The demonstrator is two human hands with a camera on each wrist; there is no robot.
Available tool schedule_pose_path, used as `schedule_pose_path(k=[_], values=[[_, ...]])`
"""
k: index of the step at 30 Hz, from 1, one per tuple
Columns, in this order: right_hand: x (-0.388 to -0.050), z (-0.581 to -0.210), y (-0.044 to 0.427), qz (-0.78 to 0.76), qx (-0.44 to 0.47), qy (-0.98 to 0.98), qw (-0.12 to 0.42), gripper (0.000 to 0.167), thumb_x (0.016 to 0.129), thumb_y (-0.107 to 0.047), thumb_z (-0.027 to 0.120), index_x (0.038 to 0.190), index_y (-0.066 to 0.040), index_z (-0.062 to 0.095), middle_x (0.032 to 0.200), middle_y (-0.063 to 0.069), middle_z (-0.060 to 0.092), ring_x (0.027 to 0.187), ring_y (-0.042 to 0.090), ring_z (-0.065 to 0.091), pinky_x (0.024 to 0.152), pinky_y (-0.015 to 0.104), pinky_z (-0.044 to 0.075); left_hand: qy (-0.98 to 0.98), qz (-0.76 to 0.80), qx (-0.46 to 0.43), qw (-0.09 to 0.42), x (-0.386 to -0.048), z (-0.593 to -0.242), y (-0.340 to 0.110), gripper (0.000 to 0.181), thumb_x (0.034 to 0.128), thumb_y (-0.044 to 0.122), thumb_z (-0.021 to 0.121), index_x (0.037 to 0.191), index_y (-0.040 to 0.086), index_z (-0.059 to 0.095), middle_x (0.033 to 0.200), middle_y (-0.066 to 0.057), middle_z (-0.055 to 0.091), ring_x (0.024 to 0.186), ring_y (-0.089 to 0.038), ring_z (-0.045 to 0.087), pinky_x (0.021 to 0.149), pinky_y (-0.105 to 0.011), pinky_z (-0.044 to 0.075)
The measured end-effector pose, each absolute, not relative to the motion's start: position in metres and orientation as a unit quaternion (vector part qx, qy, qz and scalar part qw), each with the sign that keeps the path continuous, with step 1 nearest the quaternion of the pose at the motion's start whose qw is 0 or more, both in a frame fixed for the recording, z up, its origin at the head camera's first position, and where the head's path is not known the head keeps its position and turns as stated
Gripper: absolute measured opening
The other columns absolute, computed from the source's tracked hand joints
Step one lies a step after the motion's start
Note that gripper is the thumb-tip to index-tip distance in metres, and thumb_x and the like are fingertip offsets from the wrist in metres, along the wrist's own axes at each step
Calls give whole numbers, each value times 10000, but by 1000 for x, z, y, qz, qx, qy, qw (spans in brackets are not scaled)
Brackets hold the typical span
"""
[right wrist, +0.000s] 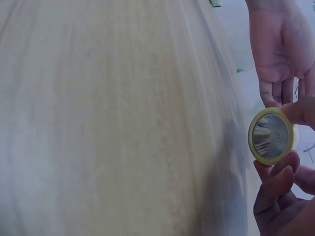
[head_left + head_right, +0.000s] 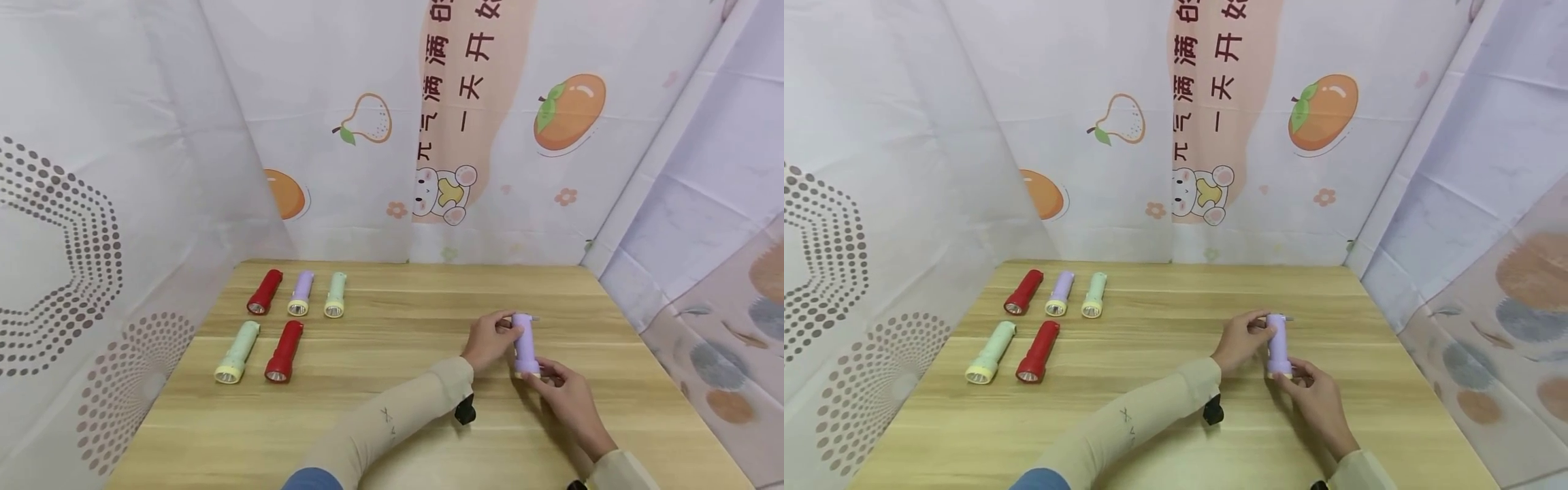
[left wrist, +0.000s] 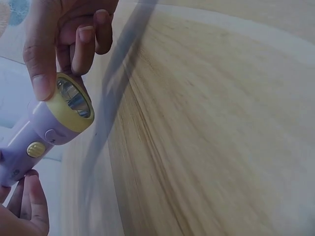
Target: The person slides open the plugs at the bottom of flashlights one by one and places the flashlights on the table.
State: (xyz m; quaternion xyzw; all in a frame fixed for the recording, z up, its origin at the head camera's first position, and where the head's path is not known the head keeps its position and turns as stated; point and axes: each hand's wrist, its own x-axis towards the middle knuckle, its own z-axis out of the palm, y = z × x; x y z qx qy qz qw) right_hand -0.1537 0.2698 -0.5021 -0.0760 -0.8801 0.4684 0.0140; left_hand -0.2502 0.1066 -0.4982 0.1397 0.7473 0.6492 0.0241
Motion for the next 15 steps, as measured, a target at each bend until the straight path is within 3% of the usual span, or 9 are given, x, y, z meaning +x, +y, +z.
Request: schedule_pose_path(k=[6,15], values=[[-153,-502,279,469,-98,-878,25,662,908,-415,797,1389,-8,590,1177,180,707,814,84,588,629,232,498,745,650,140,40,-253,-499,120,428,935,154,777,1347,93,680,985,47,724,820,-9,647,713,-191,539],[-155,-500,289,481,-116,-868,38,615,906,-378,808,1344,9,616,1114,127,719,843,52,614,635,224,501,736,665,118,52,-257,-501,131,465,913,124,796,1348,35,659,1026,-13,741,881,-55,677,761,-207,546]])
